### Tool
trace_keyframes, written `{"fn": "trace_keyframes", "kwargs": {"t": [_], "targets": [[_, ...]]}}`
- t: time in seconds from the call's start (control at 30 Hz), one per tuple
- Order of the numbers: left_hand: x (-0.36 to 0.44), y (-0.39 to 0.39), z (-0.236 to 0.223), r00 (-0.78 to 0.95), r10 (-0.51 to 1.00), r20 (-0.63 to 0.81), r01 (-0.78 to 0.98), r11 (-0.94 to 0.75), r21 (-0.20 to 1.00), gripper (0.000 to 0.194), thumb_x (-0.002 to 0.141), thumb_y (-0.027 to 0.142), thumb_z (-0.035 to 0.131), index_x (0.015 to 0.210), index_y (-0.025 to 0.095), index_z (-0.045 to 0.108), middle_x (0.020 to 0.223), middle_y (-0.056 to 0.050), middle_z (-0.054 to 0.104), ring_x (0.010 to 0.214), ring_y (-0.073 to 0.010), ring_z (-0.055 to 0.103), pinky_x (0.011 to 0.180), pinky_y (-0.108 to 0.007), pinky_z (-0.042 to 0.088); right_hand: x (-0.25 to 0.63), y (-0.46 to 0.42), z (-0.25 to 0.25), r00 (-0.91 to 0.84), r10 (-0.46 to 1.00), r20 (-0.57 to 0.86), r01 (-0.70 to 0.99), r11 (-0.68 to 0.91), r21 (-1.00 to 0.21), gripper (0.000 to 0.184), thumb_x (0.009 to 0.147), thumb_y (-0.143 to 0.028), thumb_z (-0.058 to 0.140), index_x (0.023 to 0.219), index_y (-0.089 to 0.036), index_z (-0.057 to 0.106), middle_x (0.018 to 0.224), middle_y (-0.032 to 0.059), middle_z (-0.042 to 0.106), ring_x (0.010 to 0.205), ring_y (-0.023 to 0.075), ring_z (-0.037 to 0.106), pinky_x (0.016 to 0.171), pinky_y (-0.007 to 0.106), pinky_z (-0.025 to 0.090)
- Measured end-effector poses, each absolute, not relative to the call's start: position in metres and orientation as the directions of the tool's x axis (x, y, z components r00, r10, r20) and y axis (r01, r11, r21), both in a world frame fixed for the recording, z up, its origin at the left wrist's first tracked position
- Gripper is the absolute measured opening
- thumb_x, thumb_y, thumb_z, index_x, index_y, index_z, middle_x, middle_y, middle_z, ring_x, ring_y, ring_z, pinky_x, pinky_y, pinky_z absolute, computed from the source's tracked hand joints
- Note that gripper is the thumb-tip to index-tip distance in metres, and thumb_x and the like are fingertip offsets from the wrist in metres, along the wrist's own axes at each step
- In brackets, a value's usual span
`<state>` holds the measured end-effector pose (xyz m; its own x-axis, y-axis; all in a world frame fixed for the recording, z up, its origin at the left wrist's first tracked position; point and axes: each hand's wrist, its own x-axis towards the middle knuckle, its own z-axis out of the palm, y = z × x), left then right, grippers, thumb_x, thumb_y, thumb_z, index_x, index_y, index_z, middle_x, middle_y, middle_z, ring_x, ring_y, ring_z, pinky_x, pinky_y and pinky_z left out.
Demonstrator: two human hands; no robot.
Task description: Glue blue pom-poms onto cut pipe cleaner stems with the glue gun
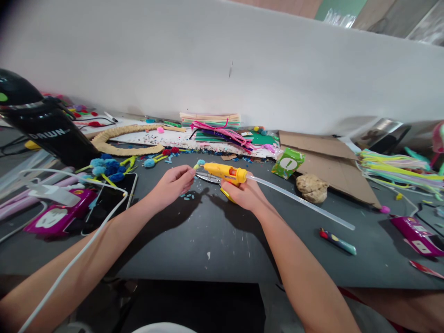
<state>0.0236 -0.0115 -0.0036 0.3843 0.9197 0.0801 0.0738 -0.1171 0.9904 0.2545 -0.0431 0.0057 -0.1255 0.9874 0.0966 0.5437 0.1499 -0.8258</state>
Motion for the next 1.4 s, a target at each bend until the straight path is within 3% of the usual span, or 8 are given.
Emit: {"fn": "trace_keyframes", "kwargs": {"t": [1.1, 1.27, 1.4], "targets": [[0.025, -0.012, -0.005, 0.396, 0.917, 0.054, 0.049, -0.08, 0.996, 0.034, 0.093, 0.042, 0.052, 0.07, 0.018, 0.043, 0.057, 0.006, 0.035, 0.048, -0.0062, 0.034, 0.046, -0.021, 0.026, 0.254, -0.045, 0.013, -0.091, 0.991, 0.102, 0.531, 0.135, -0.837, 0.025, 0.082, -0.036, 0.059, 0.094, -0.018, 0.073, 0.089, 0.0055, 0.074, 0.088, 0.027, 0.07, 0.072, 0.033, 0.057], [0.025, -0.012, -0.004, 0.415, 0.909, 0.045, 0.001, -0.05, 0.999, 0.034, 0.094, 0.039, 0.051, 0.07, 0.018, 0.042, 0.057, 0.007, 0.034, 0.047, -0.0052, 0.033, 0.046, -0.02, 0.025, 0.259, -0.04, 0.013, -0.035, 0.986, 0.162, 0.592, 0.151, -0.792, 0.025, 0.081, -0.035, 0.06, 0.092, -0.017, 0.073, 0.086, 0.0054, 0.075, 0.081, 0.0249, 0.07, 0.07, 0.031, 0.056], [0.026, -0.013, -0.001, 0.417, 0.908, 0.04, -0.025, -0.032, 0.999, 0.033, 0.093, 0.038, 0.052, 0.07, 0.018, 0.041, 0.057, 0.007, 0.034, 0.046, -0.0043, 0.033, 0.046, -0.02, 0.024, 0.279, -0.028, 0.012, 0.051, 0.974, 0.22, 0.698, 0.122, -0.706, 0.03, 0.082, -0.042, 0.061, 0.095, -0.018, 0.074, 0.093, 0.0069, 0.075, 0.087, 0.026, 0.07, 0.078, 0.033, 0.054]]}}
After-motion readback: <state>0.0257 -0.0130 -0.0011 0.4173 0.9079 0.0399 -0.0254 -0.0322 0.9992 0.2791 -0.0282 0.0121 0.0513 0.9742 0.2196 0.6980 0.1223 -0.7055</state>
